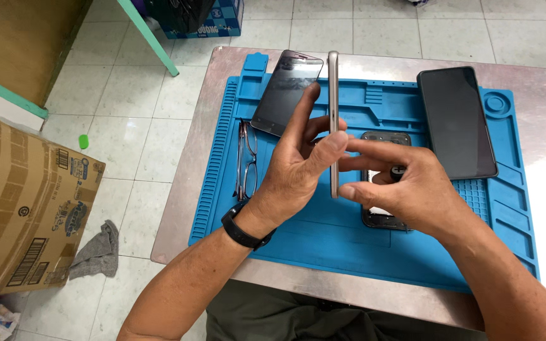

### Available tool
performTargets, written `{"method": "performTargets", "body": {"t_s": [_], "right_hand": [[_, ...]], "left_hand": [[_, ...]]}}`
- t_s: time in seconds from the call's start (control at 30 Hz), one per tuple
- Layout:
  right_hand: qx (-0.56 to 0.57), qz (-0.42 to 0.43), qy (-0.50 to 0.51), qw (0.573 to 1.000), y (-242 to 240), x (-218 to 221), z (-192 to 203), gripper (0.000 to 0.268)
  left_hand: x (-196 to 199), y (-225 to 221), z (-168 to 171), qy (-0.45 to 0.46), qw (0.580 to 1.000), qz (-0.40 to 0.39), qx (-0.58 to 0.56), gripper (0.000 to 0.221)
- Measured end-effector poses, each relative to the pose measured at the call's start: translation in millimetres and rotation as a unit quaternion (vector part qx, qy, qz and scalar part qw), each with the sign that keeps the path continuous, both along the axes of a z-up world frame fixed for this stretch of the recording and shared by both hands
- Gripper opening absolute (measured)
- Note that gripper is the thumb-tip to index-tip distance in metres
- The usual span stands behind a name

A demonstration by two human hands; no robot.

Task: The person uses a small screwdriver to work on the internal components of a disassembled smartphone placed on a blue tray. They briefly pick up and inspect a separate silver smartphone before returning to the disassembled device to continue the repair process.

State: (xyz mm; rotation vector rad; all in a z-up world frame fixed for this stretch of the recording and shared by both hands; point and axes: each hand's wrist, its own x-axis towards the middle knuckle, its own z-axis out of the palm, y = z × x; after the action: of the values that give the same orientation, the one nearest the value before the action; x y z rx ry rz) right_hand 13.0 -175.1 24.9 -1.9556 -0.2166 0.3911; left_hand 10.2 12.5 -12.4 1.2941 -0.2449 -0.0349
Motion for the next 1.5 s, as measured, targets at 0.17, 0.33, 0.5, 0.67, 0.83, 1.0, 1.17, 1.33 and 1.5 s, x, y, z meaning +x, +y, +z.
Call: {"method": "performTargets", "body": {"t_s": [0.17, 0.33, 0.5, 0.67, 0.83, 1.0, 1.17, 1.33, 1.5], "right_hand": [[0.004, -0.018, 0.030, 0.999, 4.2, 1.3, 3.0, 0.048], [0.019, -0.042, 0.084, 0.995, 10.1, 1.8, 2.2, 0.030], [0.002, -0.031, 0.090, 0.995, 11.2, 2.5, 2.6, 0.044], [0.027, -0.008, -0.013, 1.000, 3.1, 5.5, -35.9, 0.035], [-0.001, -0.032, 0.011, 0.999, 8.0, 4.5, -35.7, 0.030], [0.091, -0.076, -0.029, 0.992, 1.8, 3.5, -25.1, 0.024], [0.013, -0.032, 0.040, 0.999, 10.3, -4.5, 13.9, 0.082], [-0.022, -0.059, 0.023, 0.998, 12.6, -6.2, 10.6, 0.091], [-0.019, -0.031, -0.012, 0.999, 10.1, -11.0, 15.0, 0.091]], "left_hand": [[4.0, -0.5, -3.5, 0.007, 1.000, -0.001, -0.003, 0.102], [4.8, -3.9, -8.6, 0.037, 0.998, -0.021, -0.041, 0.102], [1.1, -8.0, -6.5, 0.064, 0.996, -0.021, -0.058, 0.106], [4.4, -11.1, -17.7, 0.072, 0.995, -0.020, -0.068, 0.102], [6.0, -14.3, -25.0, 0.062, 0.995, -0.012, -0.073, 0.103], [1.7, -18.7, -10.3, 0.031, 0.989, 0.012, -0.141, 0.091], [6.7, -0.4, -3.6, 0.064, 0.988, -0.020, -0.139, 0.096], [10.4, 0.8, -11.6, 0.069, 0.984, -0.069, -0.150, 0.098], [11.7, -4.0, -25.0, 0.051, 0.977, -0.100, -0.181, 0.100]]}}
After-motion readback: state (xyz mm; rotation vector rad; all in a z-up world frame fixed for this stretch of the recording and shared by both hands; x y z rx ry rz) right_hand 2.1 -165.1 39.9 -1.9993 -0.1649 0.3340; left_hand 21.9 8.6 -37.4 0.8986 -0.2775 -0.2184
